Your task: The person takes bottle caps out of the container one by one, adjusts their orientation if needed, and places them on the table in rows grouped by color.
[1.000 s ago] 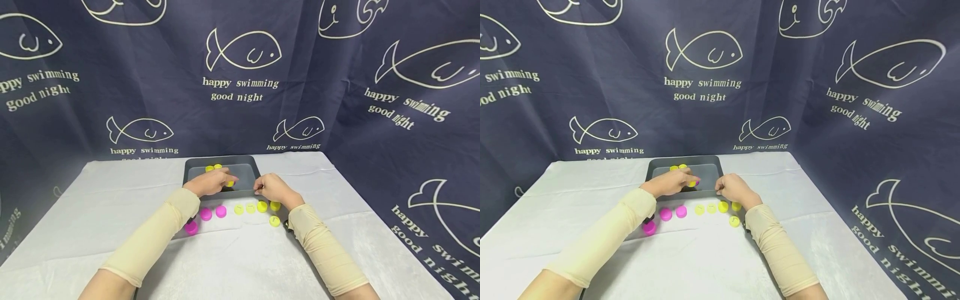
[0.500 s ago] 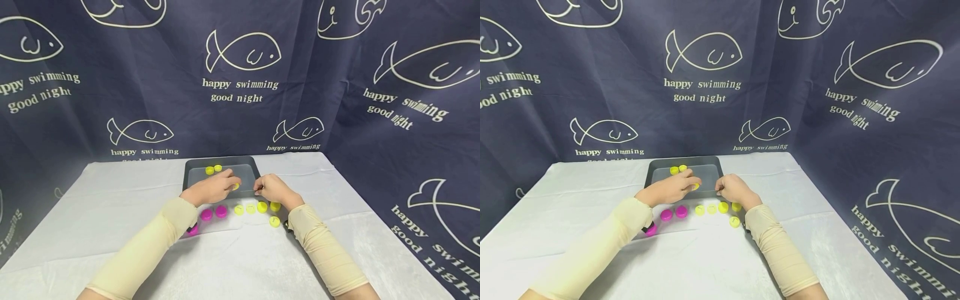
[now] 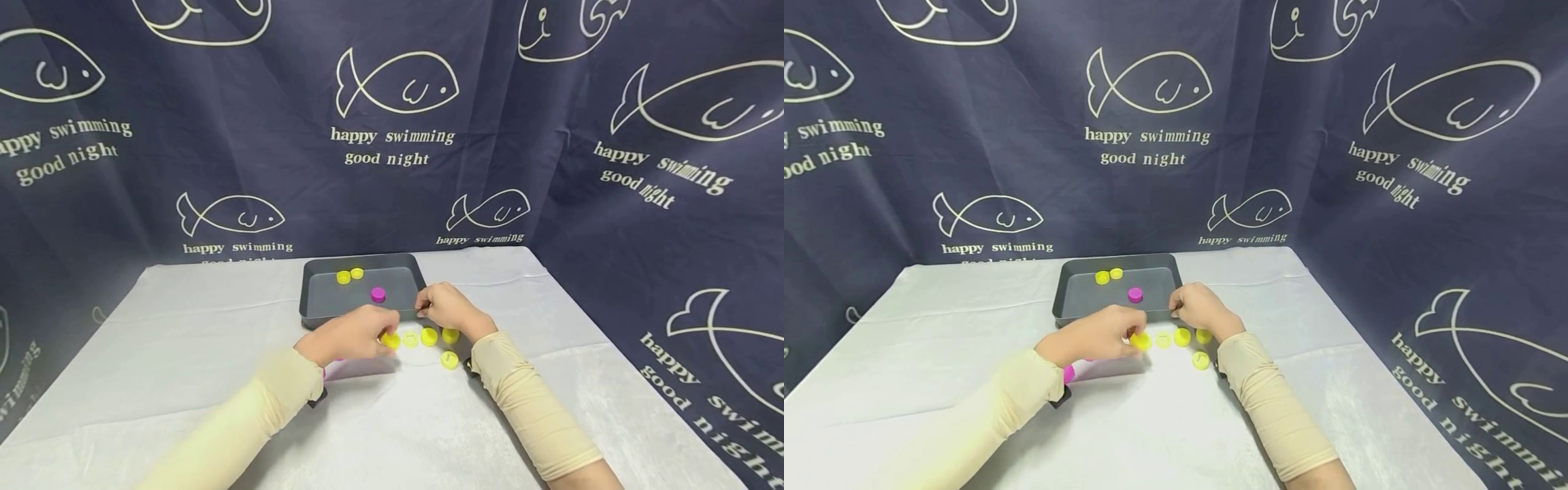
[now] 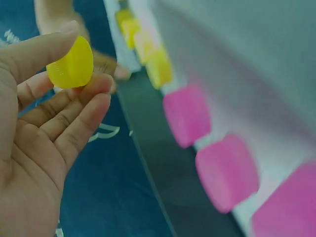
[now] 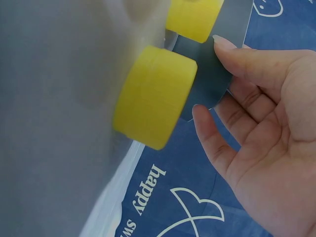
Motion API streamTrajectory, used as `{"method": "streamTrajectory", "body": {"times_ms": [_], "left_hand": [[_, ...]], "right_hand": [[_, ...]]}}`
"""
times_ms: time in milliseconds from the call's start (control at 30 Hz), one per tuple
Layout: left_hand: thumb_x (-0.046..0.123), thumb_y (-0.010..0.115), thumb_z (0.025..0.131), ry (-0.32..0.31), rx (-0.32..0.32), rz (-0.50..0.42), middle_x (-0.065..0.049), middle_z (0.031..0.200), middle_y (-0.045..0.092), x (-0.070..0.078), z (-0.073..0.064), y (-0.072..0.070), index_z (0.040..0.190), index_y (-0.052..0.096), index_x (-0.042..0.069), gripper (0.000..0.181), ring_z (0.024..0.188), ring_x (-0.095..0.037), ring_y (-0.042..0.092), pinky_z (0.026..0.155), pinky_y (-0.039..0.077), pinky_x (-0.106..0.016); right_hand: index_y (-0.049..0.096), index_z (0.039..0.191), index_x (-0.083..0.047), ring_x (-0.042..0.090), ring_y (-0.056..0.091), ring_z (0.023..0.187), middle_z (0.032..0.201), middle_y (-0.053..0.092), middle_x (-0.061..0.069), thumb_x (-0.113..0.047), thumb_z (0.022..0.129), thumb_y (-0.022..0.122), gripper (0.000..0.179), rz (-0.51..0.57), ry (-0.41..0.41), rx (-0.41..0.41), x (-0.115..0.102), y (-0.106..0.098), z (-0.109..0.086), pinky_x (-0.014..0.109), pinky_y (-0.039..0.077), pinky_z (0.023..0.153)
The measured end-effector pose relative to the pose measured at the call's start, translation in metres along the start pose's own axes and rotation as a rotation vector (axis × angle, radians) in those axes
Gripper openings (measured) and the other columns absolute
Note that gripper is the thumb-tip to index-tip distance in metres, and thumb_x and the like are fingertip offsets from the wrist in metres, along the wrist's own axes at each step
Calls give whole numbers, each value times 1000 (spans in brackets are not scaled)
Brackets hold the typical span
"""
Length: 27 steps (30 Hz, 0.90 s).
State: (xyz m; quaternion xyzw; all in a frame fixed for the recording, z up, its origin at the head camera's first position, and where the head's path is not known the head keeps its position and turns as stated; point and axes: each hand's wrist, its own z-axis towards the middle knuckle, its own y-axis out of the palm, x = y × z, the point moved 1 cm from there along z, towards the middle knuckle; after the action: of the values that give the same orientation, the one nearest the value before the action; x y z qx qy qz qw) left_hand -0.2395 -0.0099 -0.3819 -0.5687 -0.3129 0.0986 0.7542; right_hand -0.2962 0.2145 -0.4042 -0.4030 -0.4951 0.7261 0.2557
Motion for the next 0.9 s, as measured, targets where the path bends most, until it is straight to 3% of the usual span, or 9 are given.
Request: {"method": "streamTrajectory", "body": {"times_ms": [133, 267, 567, 900], "left_hand": [[18, 85, 78, 36, -73, 47, 8, 71, 42, 9, 2, 14, 76, 50, 17, 35, 67, -5, 43, 62, 39, -20], [19, 87, 76, 54, -121, 116, 11, 69, 45, 15, 4, 26, 69, 52, 19, 36, 66, -4, 45, 64, 40, -16], [20, 84, 78, 105, -121, 264, 11, 69, 47, 18, 5, 33, 65, 53, 20, 34, 66, -4, 46, 67, 41, -16], [30, 82, 82, 82, -134, 252, 11, 73, 43, 17, 2, 37, 67, 50, 21, 37, 63, -3, 43, 64, 38, -15]], "right_hand": [[75, 81, -13, 16, 66, 84, 78, 71, -7, -6, 84, 76, 8, 2, 26, -4, 0, 0, -1, 37, 53, 84], [75, 81, -13, 16, 66, 84, 79, 70, -7, -6, 85, 76, 8, 4, 41, -11, 0, 0, -1, 37, 53, 85], [75, 81, -13, 15, 65, 83, 78, 70, -7, -6, 85, 76, 9, -4, 31, -6, -1, -2, 2, 37, 53, 85], [74, 80, -13, 16, 66, 83, 78, 70, -7, -5, 85, 76, 9, 6, 15, -5, -2, -1, -1, 38, 53, 84]]}}
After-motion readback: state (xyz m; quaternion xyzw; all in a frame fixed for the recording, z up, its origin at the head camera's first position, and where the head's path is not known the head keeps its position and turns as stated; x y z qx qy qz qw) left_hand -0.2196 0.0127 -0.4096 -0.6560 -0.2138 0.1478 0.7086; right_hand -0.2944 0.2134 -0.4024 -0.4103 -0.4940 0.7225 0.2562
